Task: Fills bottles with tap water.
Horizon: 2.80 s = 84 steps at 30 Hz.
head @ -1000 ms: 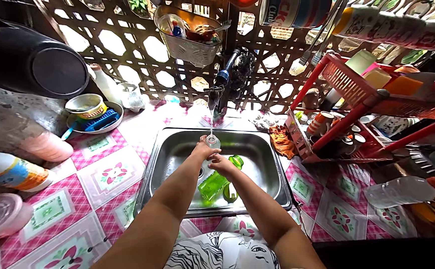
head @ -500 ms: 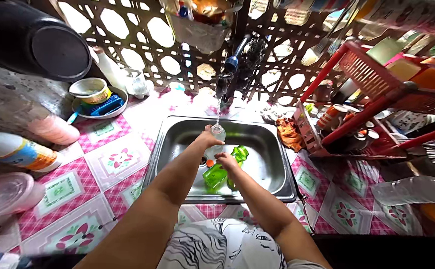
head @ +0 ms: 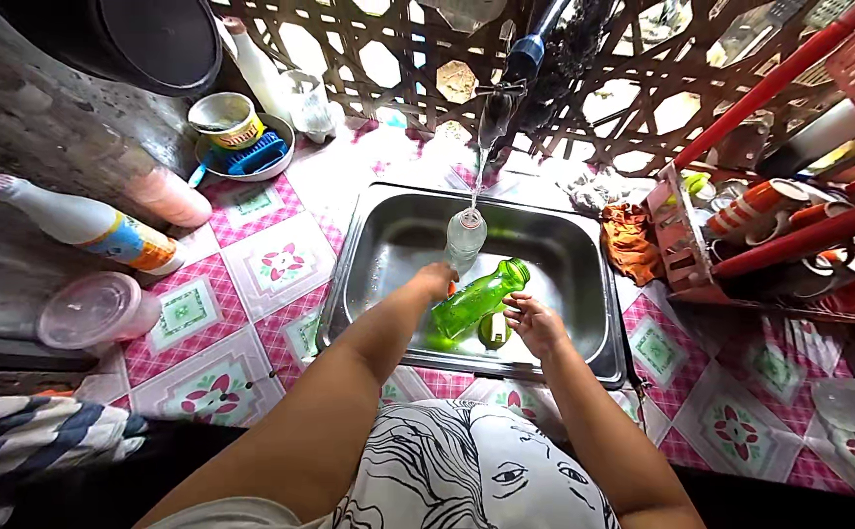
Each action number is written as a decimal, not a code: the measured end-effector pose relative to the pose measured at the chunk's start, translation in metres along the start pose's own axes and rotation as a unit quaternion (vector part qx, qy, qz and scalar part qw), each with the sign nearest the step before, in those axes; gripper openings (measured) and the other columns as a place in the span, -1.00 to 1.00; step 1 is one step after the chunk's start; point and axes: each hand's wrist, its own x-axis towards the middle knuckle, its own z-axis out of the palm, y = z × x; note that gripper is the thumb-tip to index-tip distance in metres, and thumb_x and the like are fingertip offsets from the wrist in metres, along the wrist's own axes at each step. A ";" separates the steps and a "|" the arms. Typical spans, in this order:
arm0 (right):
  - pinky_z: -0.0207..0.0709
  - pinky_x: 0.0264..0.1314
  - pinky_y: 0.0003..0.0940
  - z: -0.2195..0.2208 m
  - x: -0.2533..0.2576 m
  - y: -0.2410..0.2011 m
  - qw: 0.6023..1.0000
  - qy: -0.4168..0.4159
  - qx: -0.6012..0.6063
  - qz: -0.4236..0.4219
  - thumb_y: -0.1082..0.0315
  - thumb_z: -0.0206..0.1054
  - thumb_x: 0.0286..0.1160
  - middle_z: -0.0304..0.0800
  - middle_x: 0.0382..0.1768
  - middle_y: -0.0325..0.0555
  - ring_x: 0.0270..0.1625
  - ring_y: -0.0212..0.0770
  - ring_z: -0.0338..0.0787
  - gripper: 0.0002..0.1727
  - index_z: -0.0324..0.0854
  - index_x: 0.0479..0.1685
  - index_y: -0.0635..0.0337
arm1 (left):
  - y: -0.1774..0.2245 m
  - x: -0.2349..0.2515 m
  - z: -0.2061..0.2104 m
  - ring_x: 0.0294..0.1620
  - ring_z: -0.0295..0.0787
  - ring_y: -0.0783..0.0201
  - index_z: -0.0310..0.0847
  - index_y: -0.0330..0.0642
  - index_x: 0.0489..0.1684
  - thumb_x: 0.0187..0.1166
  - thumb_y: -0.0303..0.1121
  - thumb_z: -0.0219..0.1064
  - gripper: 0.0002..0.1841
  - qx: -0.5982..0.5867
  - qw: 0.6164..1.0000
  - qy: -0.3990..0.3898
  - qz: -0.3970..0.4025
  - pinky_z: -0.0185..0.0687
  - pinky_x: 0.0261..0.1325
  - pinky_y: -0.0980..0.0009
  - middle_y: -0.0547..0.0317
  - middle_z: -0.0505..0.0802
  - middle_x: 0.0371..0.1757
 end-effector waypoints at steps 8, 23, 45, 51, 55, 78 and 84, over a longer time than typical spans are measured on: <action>0.61 -0.25 -0.37 0.035 0.007 0.002 0.993 -0.065 -0.096 -0.002 0.47 0.06 0.71 0.83 0.00 -0.02 -0.24 -0.24 0.78 -0.75 0.56 0.21 0.26 | -0.008 0.001 0.012 0.47 0.60 -0.26 0.71 -0.06 0.34 0.50 -0.46 0.35 -0.60 0.044 0.999 -0.013 -0.005 0.54 0.40 -0.33 -0.16 0.73 0.39; 0.59 0.32 0.12 0.089 0.039 -0.021 0.927 -0.083 -0.353 -0.098 0.36 0.24 0.59 0.58 0.47 0.20 0.41 0.08 0.66 -0.42 0.34 0.63 0.23 | 0.029 -0.022 -0.031 0.42 0.66 -0.14 0.52 -0.23 0.44 0.45 -0.21 0.44 -0.44 -0.073 0.991 0.110 0.004 0.60 0.42 -0.15 -0.21 0.66 0.44; 0.77 -0.30 -0.14 0.009 -0.011 -0.018 0.973 -0.057 0.220 0.051 0.20 -0.10 0.84 0.83 -0.19 0.07 -0.31 -0.04 0.85 -0.65 0.55 0.16 0.17 | 0.049 0.018 -0.045 0.77 0.24 -0.24 -0.23 -0.09 0.93 0.00 -0.03 0.84 0.41 -0.323 0.891 0.295 -0.120 0.27 0.71 -0.18 -0.23 0.19 0.85; 0.60 -0.55 -0.37 -0.007 -0.028 -0.009 0.975 -0.027 0.219 0.032 0.34 -0.03 0.74 0.77 -0.30 -0.02 -0.52 -0.22 0.70 -0.78 0.52 0.09 0.14 | 0.045 0.020 -0.042 0.59 0.49 -0.24 -0.08 0.03 0.89 0.08 0.04 0.79 0.28 -0.304 0.900 0.287 -0.121 0.47 0.51 -0.26 -0.20 0.32 0.78; 0.64 -0.52 -0.34 -0.009 -0.035 -0.006 0.976 0.012 0.215 0.027 0.40 0.01 0.72 0.77 -0.34 -0.02 -0.51 -0.21 0.72 -0.78 0.54 0.11 0.16 | 0.048 0.014 -0.048 0.57 0.50 -0.29 -0.14 0.12 0.91 0.14 0.13 0.74 0.27 -0.277 0.914 0.255 -0.152 0.46 0.46 -0.35 -0.19 0.33 0.79; 0.72 -0.29 -0.25 -0.025 -0.041 0.003 0.980 0.020 0.196 -0.027 0.55 0.02 0.68 0.76 -0.06 -0.01 -0.30 -0.16 0.78 -0.68 0.48 0.28 0.09 | 0.052 0.007 -0.054 0.64 0.43 -0.25 -0.22 0.13 0.93 0.21 0.19 0.67 0.27 -0.242 0.927 0.227 -0.172 0.37 0.54 -0.31 -0.13 0.28 0.83; 0.73 -0.30 -0.23 -0.024 -0.039 0.002 0.980 0.016 0.198 -0.023 0.45 0.07 0.75 0.79 -0.09 0.02 -0.29 -0.12 0.80 -0.72 0.49 0.32 0.11 | 0.053 0.006 -0.055 0.63 0.45 -0.25 -0.20 0.12 0.93 0.21 0.20 0.67 0.26 -0.241 0.928 0.227 -0.174 0.38 0.54 -0.29 -0.15 0.30 0.82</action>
